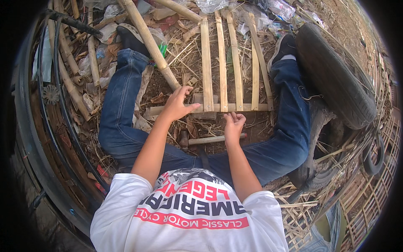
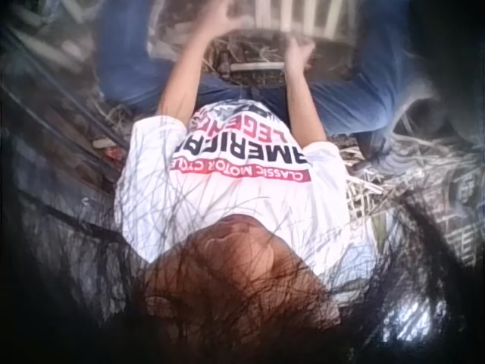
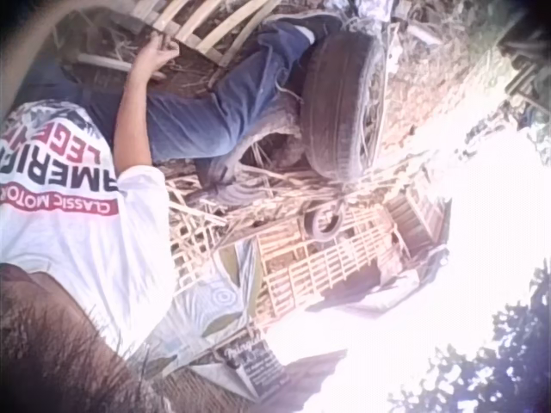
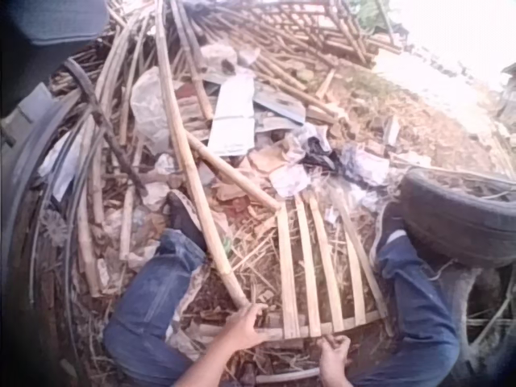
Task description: The person constructs a bamboo lattice by hammering small nails into thin bamboo strips laid across larger bamboo supports while sitting on the ground.
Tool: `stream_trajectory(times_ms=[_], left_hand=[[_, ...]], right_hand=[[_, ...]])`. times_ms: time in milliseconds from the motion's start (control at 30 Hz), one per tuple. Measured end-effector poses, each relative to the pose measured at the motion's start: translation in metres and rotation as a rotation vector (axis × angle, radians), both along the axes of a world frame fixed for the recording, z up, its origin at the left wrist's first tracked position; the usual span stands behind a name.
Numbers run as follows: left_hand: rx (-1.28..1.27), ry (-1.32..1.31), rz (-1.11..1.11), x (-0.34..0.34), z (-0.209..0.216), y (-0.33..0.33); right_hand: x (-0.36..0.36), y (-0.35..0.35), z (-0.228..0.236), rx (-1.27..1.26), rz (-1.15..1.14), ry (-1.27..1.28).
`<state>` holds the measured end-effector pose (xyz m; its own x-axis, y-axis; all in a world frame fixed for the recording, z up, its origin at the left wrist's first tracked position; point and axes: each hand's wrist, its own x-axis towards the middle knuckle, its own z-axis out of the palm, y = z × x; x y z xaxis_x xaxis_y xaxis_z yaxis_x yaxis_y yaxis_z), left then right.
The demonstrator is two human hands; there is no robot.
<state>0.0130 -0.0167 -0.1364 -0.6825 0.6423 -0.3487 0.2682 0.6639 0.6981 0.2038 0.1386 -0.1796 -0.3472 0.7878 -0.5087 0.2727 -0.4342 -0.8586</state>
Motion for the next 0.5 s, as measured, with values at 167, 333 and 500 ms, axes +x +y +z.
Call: stream_trajectory(times_ms=[167,333,500], left_hand=[[-0.194,0.291,-0.384,0.015,0.000,0.005],[-0.182,0.485,-0.428,0.025,-0.015,0.005],[-0.174,0.423,-0.408,0.024,-0.008,0.009]], right_hand=[[-0.012,0.007,0.009,-0.355,-0.070,0.059],[-0.018,0.012,0.020,-0.435,-0.031,0.104],[-0.011,0.013,0.002,-0.358,-0.032,0.114]])
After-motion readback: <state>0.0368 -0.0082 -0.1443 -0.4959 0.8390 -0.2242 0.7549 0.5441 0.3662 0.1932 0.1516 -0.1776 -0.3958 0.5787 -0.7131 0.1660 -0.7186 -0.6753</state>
